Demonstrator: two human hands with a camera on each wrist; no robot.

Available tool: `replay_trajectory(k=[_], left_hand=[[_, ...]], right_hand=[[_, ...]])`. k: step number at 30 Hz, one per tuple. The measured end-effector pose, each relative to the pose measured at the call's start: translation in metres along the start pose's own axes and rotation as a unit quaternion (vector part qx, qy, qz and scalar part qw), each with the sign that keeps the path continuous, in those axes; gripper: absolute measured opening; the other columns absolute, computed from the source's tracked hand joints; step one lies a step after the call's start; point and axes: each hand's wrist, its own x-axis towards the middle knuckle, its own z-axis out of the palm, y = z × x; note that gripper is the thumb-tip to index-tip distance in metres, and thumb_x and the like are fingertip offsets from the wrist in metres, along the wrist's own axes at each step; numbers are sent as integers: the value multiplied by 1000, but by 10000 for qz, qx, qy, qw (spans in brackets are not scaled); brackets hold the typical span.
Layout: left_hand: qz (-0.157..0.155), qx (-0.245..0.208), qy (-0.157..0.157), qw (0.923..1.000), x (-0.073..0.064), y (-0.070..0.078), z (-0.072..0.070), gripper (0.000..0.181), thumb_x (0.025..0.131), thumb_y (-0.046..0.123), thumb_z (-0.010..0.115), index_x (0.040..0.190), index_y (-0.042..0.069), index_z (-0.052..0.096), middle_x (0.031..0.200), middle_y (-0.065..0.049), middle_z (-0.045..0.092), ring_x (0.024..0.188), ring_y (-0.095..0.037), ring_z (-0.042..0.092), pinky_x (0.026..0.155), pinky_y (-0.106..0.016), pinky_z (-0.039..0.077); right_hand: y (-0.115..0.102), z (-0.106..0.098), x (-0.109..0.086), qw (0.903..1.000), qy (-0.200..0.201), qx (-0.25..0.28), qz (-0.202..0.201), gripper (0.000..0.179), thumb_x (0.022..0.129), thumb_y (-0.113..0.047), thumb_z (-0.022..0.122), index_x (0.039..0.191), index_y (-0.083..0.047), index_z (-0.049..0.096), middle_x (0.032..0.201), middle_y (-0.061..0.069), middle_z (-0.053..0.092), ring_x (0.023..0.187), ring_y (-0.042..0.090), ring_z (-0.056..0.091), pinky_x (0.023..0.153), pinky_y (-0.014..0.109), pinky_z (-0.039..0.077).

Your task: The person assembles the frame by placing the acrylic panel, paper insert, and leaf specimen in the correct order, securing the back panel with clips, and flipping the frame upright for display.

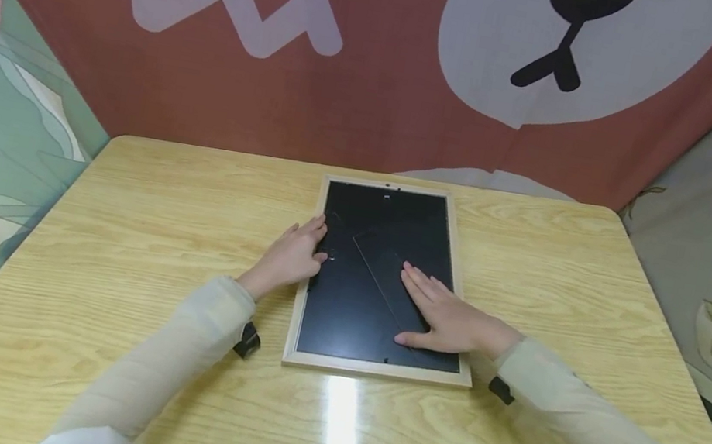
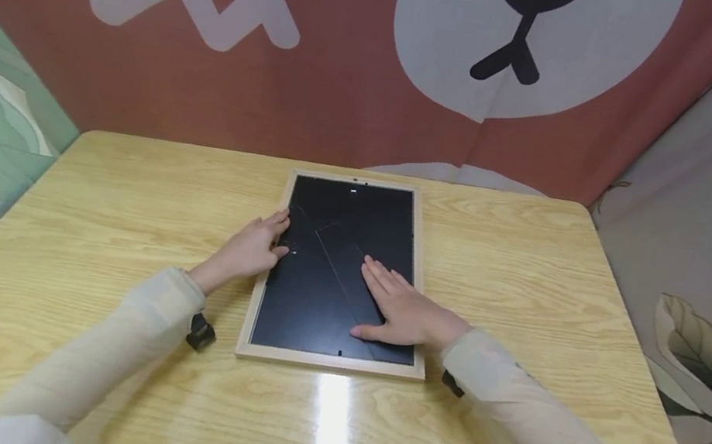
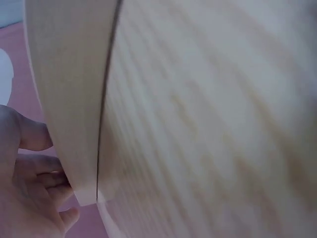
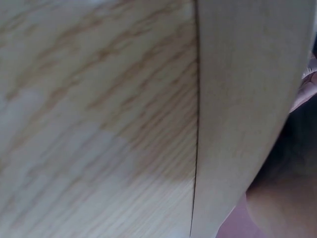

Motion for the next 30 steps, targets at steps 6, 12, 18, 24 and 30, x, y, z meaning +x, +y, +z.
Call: replay_trajectory(k=[6,12,18,24,30], left_hand=[[25,51,111,9999,0,6,1,60,91,13,51,142,-12,32,156,-25,20,147,-35,20,121,-48,21],[242,631,163,9976,-2,23,3,58,90,6,49,146,-3,33,155,-29,21,143,-44,24,117,-51,29],[578,840,-71,9948,2,35,12,47,103,29,40,146,9,38,156,-19,27,144,-39,26,116,-55,29],[650,811,-476,9934,4,37,24,57,102,49,29,152,21,24,162,-7,11,150,-31,11,120,-59,13],[705,839,-668,9917,2,40,29,65,100,55,31,154,22,18,163,-4,6,151,-28,8,120,-62,6]], right_hand=[[0,0,-1,10000,-8,-37,70,102,88,-62,53,153,-2,2,162,15,-6,150,31,3,123,50,12],[-2,-3,-1,10000,-30,3,67,101,88,-60,55,153,-2,3,162,14,-5,150,32,4,123,50,13],[-4,-4,0,10000,-15,20,88,102,88,-61,55,153,-3,4,162,14,-2,150,31,6,123,50,14],[-7,-1,-3,10000,13,0,57,102,87,-60,56,153,-2,5,162,15,0,150,31,8,122,51,16],[-12,-4,-10,9998,-26,140,120,99,87,-60,56,153,-3,10,162,15,4,148,34,15,119,52,24]])
